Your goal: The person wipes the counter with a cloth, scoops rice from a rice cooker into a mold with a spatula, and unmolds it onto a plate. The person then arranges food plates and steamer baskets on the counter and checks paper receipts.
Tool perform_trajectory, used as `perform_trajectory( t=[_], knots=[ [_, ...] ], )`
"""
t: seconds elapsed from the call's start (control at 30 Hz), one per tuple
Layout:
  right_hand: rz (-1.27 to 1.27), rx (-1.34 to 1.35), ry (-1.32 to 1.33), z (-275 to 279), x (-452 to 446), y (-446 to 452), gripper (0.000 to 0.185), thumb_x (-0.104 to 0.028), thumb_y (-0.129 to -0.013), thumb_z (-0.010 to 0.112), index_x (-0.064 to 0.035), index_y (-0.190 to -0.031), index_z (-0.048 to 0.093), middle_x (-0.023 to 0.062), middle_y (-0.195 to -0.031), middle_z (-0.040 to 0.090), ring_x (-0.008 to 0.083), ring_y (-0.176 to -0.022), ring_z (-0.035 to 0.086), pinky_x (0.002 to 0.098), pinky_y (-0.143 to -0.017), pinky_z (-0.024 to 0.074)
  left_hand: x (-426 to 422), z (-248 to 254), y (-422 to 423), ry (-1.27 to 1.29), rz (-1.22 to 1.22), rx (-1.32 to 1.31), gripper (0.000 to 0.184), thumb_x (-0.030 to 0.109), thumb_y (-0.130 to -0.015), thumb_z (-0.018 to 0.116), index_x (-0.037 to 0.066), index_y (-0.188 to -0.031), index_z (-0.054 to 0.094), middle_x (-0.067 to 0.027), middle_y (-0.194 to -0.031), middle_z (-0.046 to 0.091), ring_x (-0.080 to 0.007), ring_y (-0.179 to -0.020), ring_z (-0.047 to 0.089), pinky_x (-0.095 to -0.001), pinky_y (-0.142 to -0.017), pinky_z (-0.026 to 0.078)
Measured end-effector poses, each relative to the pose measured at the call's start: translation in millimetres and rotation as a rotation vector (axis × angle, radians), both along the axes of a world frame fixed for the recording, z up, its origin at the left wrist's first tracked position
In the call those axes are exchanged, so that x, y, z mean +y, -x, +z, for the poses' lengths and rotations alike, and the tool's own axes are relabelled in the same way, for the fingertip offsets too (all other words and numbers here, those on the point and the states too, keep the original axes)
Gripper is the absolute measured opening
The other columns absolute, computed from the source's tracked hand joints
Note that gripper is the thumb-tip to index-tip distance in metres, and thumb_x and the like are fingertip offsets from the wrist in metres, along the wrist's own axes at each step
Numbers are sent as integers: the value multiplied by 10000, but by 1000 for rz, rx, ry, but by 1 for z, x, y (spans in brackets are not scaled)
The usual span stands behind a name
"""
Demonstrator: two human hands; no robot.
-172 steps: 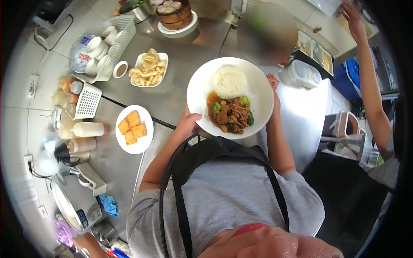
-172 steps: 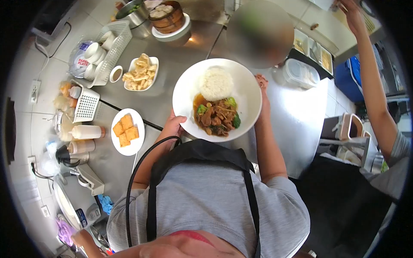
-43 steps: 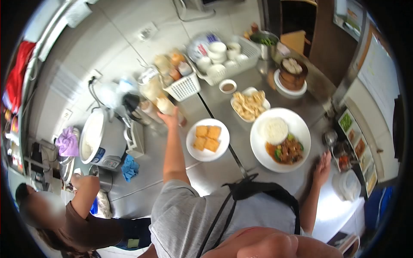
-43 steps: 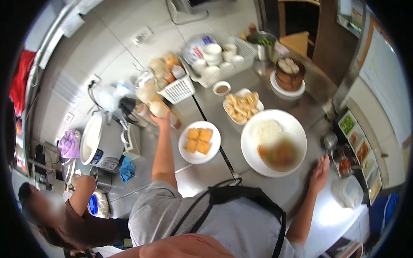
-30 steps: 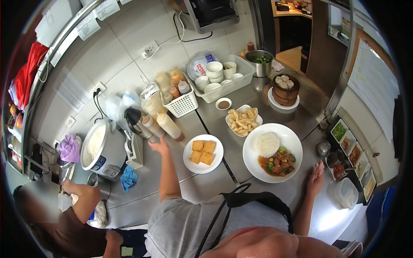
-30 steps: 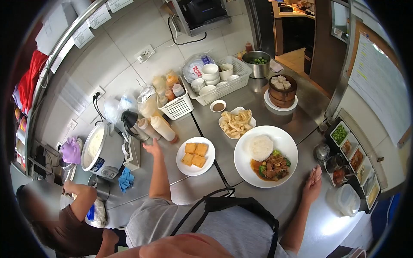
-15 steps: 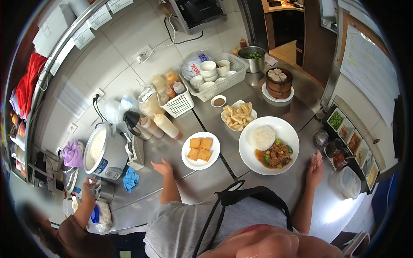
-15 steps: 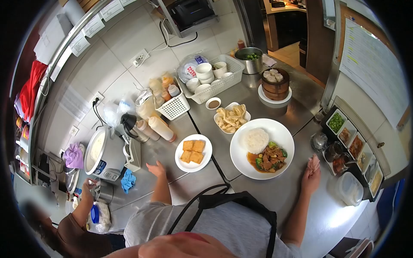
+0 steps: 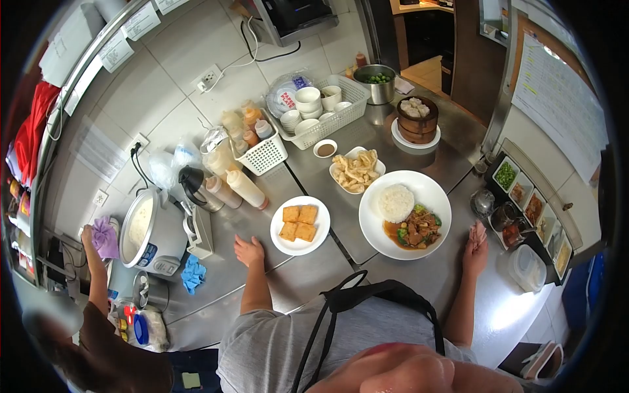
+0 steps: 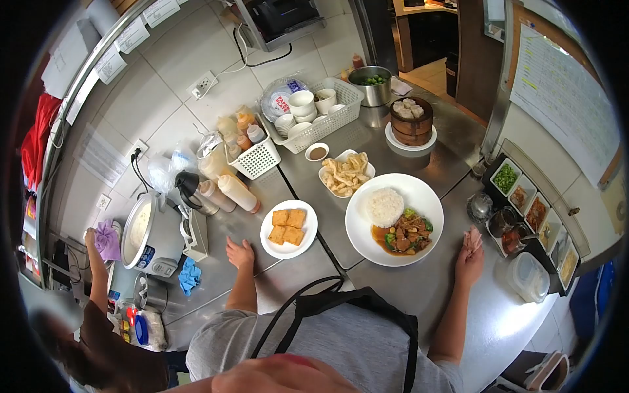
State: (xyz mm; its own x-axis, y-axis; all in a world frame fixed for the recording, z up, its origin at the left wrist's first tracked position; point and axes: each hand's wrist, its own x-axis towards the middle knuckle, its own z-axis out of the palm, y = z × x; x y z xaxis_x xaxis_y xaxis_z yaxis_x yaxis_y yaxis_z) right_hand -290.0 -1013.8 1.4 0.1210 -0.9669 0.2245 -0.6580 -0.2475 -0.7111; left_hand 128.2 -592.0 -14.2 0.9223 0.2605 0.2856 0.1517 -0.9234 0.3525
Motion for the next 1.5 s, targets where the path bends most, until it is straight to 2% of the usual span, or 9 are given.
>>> perform_trajectory(
  t=[0.13,0.33,0.47,0.5,0.63,0.73,1.07,1.27,1.5],
  knots=[
    [52,-118,98,10,6,-5,304,-162,-804,468,-49,-1083,511,133,-1070,545,281,-1019,505,316,-812,406,1,-3,-1,-32,-11,-4,616,330,-774,523,86,-1268,248,-151,-1216,343,-299,-1128,326,-420,-909,283],
    [77,3,121,-12,-6,1,309,-164,-810,466,-60,-1098,508,145,-1116,519,277,-1119,429,315,-875,361,-1,0,-1,-87,4,28,581,343,-773,520,79,-1241,300,-149,-1197,373,-296,-1090,361,-413,-891,306],
    [54,-37,139,-35,-14,2,300,-174,-836,447,-62,-1109,502,125,-1071,534,176,-955,521,253,-742,417,1,5,-1,-83,-32,-13,548,354,-763,530,67,-1203,374,-158,-1128,452,-299,-1043,432,-399,-858,361],
    [204,-184,186,-28,-16,-1,309,-155,-833,446,-63,-1125,492,82,-1055,532,131,-819,524,224,-657,419,2,6,0,-82,-52,-25,544,356,-760,532,66,-1196,383,-170,-1120,458,-310,-1041,438,-402,-858,365],
    [222,-262,0,-14,-8,-5,350,-126,-810,460,-2,-1137,460,102,-1116,516,202,-974,524,265,-797,401,7,-17,-11,-72,-12,-70,515,359,-759,526,93,-1185,408,-154,-1143,429,-294,-1085,378,-414,-897,297],
    [282,-97,255,-28,-16,1,364,-165,-817,469,-12,-1147,456,104,-1110,516,200,-982,516,266,-796,398,9,-17,-10,-22,-46,-48,444,354,-757,524,131,-1137,467,-135,-1143,427,-283,-1090,366,-415,-907,274],
    [262,-182,150,1,-4,-14,330,-176,-835,437,-19,-1122,483,117,-1112,512,256,-1034,483,285,-838,374,15,-12,-2,83,-156,-118,323,314,-744,539,135,-1013,561,-135,-1060,491,-296,-1019,429,-420,-859,334],
    [130,-42,264,-21,-10,-2,327,-173,-799,462,-19,-1085,498,150,-1115,511,292,-1029,488,323,-821,391,11,-6,2,56,-138,-48,324,308,-746,538,136,-1020,556,-106,-1091,472,-269,-1046,398,-397,-893,292],
    [123,-63,151,-22,-10,1,321,-160,-790,476,-46,-1088,506,135,-1063,542,301,-981,506,340,-793,402,6,0,4,8,-118,4,324,326,-750,529,143,-1017,555,-95,-1094,464,-259,-1052,386,-395,-891,281]
  ],
)
